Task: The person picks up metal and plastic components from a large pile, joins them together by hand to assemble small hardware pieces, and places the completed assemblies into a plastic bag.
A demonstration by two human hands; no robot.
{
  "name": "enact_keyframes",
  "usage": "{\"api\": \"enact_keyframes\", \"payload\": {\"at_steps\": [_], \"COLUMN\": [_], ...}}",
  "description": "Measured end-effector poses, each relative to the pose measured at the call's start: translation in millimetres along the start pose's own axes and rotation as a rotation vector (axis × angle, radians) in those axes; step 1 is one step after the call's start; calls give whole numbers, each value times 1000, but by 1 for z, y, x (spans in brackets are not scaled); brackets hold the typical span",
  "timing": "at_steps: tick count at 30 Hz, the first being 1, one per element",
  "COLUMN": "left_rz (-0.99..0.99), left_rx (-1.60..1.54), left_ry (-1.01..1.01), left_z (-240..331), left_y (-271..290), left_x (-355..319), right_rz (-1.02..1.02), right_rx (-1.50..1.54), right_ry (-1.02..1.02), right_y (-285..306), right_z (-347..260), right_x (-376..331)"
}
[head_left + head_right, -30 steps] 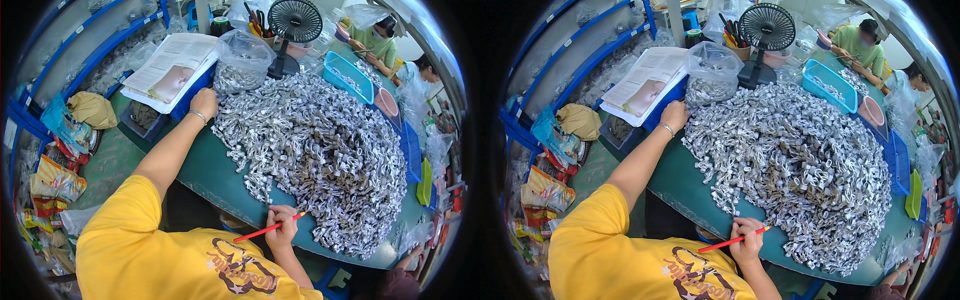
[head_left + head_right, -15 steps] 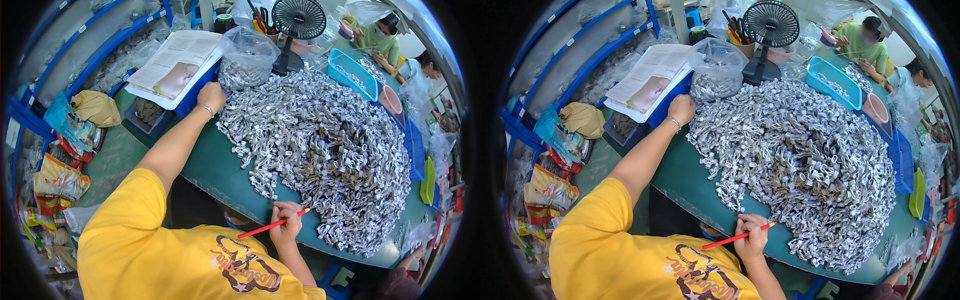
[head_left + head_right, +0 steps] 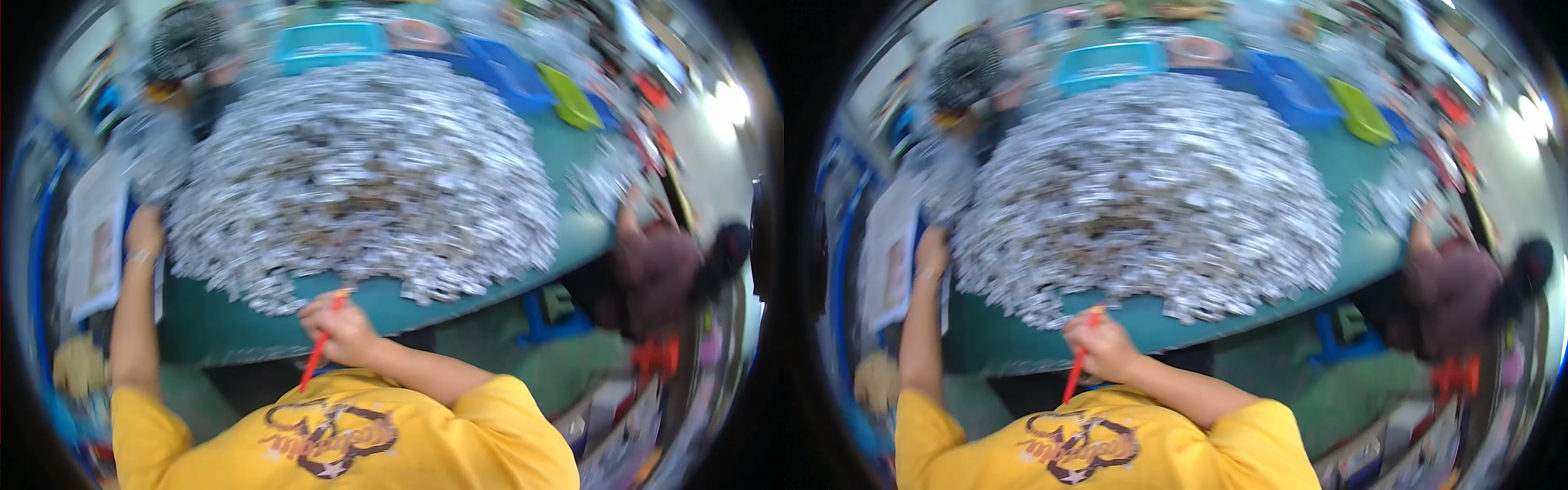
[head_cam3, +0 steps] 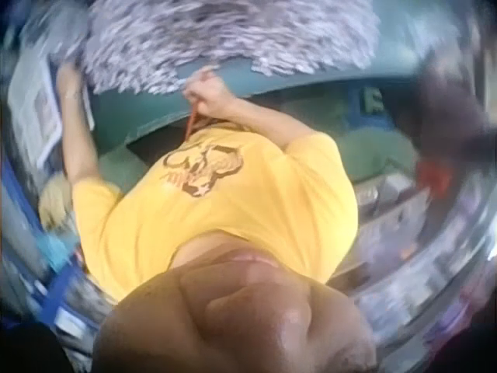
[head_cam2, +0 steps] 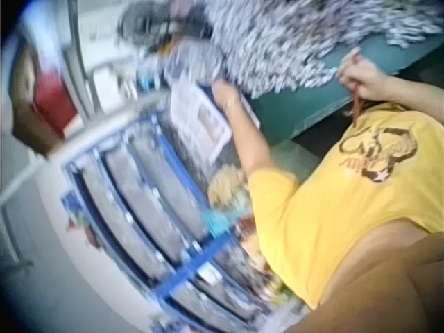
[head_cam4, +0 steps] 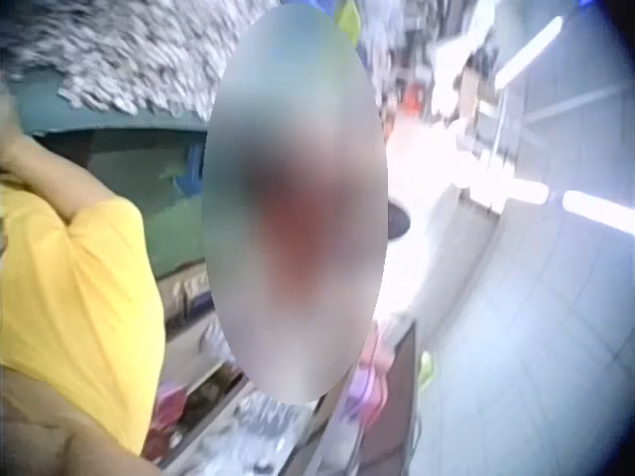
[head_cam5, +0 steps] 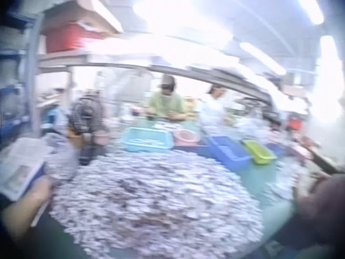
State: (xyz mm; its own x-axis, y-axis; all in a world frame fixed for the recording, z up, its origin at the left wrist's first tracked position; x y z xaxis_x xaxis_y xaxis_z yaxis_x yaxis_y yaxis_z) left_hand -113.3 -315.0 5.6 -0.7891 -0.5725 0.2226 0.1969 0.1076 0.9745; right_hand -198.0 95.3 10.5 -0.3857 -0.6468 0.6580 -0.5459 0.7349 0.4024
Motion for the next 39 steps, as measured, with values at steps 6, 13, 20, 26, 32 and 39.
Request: {"api": "enact_keyframes", "payload": {"at_steps": [6, 13, 20, 26, 32, 39], "left_rz": [-13, 7, -330, -303, -268, -360], "left_rx": [-17, -33, 133, -362, -176, -481], "left_ry": [-253, -293, -179, -72, -178, -65], "left_z": [-50, -81, -59, -69, -75, -51], "left_y": [-45, -58, -49, -65, -62, -47], "left_x": [10, 29, 21, 29, 31, 27], "right_rz": [145, 163, 124, 122, 139, 143], "right_rx": [46, 110, 112, 97, 108, 106], "right_ry": [28, -20, -76, -38, -31, -20], "right_y": [1, -5, -10, -4, -4, -6], "right_z": [2, 2, 6, 4, 3, 2], "right_x": [-11, -14, -12, -12, -10, -10]}}
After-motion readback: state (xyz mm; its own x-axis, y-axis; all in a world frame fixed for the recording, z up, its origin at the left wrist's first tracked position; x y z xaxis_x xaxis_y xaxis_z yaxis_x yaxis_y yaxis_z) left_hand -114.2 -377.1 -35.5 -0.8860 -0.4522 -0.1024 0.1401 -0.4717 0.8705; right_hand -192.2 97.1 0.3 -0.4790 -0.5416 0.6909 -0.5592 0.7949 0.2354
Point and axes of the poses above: each hand's wrist, its own x-axis towards the middle knuckle, its own y-axis out of the back of the hand, z = x × y, the point moved 6 cm from there along x, towards the middle knuckle, and after that the axes turned 3 degrees about -x, right-handed, at the moved point
